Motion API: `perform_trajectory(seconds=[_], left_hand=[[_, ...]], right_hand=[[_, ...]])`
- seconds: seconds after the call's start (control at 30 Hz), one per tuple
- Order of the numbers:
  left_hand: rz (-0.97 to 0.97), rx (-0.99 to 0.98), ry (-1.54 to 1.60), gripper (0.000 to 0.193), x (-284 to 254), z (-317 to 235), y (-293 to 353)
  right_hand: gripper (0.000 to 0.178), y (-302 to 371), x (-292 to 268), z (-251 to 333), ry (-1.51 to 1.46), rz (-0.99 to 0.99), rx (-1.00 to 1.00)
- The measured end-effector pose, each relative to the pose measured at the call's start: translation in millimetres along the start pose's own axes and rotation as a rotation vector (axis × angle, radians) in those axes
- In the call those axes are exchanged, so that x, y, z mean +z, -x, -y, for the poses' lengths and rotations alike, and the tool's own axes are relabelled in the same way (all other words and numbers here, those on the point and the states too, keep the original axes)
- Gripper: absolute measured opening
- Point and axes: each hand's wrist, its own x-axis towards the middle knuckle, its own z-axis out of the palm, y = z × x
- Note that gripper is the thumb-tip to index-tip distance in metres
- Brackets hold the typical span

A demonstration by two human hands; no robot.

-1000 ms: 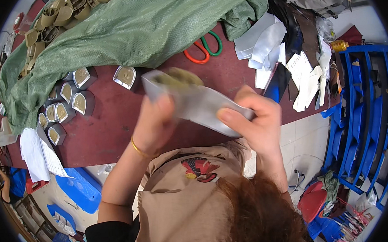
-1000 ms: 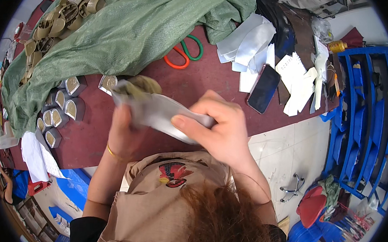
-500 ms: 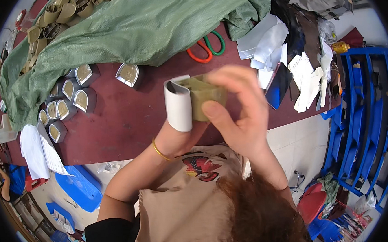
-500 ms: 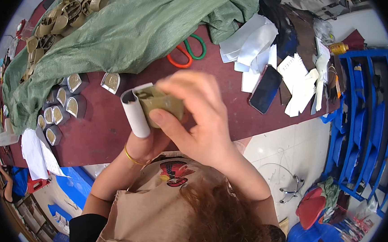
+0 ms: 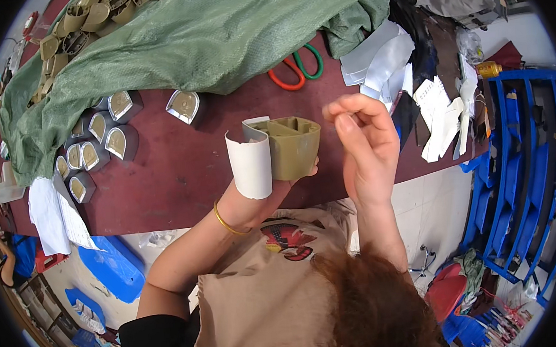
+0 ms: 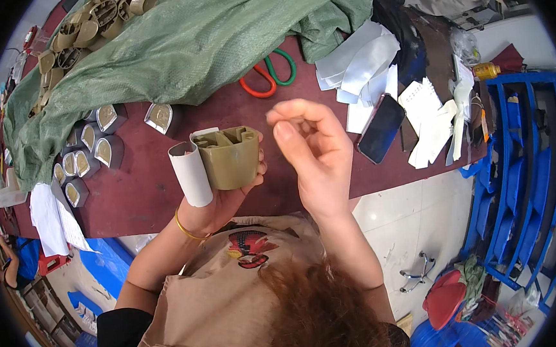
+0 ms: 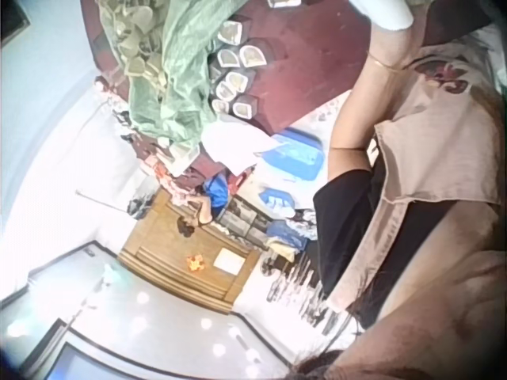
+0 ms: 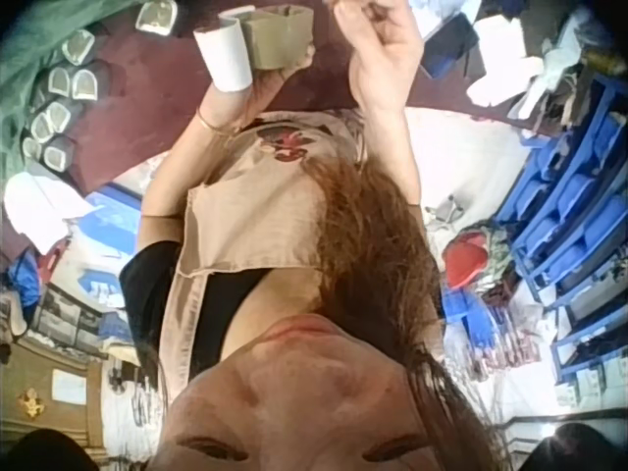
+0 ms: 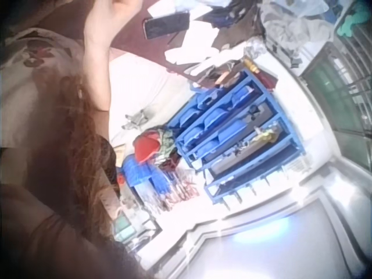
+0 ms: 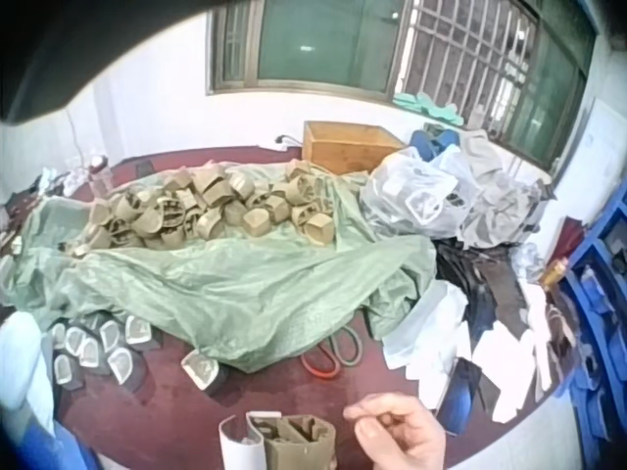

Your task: Applying adhesive tape and reinforcements to shoe components.

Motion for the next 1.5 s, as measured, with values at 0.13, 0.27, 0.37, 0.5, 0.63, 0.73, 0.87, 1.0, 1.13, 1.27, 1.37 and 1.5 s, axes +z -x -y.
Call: perform_trajectory(seconds=[0.13, 0.27, 0.37, 0.5, 0.63, 0.73, 0.87, 1.0, 1.13, 1.27, 1.37, 1.5], left_hand=[[0.024, 0.082, 0.058, 0.045, 4.8, 1.1, -0.6], [-0.088, 0.027, -0.078, 0.052, 12.7, -1.1, 0.8], [-0.076, 0.048, -0.071, 0.053, 2.3, 7.3, 2.1], [-0.109, 0.067, -0.087, 0.054, 10.4, 9.2, 2.3], [-0.145, 0.058, -0.069, 0.037, 11.4, 11.1, 3.1], [-0.146, 0.074, -0.395, 0.033, -4.8, 15.1, 9.1], [-0.092, -0.018, -0.345, 0.047, -7.3, 12.2, 13.4], [-0.066, -0.152, 0.024, 0.061, -6.8, 5.1, 10.3], [-0.02, -0.14, 0.128, 0.062, -8.8, -3.3, 8.3], [0.046, -0.183, 0.146, 0.059, -11.9, -2.6, 8.4], [-0.018, -0.107, 0.12, 0.054, -3.3, -2.6, 12.2], [-0.063, -0.112, 0.162, 0.049, -0.5, -2.5, 13.2]], right_hand=[[0.042, 1.3, 11.9, 21.0, 0.143, 0.3, 0.014], [0.037, 7.6, 16.3, 11.1, 0.137, 0.291, 0.087], [0.032, 9.1, 20.3, 5.6, 0.122, 0.267, 0.078], [0.024, 12.2, 24.7, -3.3, 0.168, 0.223, -0.005], [0.019, 13.4, 25.5, -10.8, 0.211, 0.185, -0.083], [0.009, 7.2, 25.0, -5.0, 0.249, 0.112, 0.127], [0.02, -12.8, 1.4, -13.5, -0.088, 0.101, 0.424], [0.02, -12.8, -0.2, -20.1, -0.331, -0.106, 0.426], [0.021, -5.8, -25.6, -13.1, -0.342, -0.022, 0.338], [0.023, 5.3, -9.4, -10.0, -0.163, 0.201, 0.128], [0.032, 10.2, 14.2, 4.0, 0.012, 0.201, 0.047], [0.029, 10.1, 12.5, 6.3, 0.064, 0.29, 0.098]])
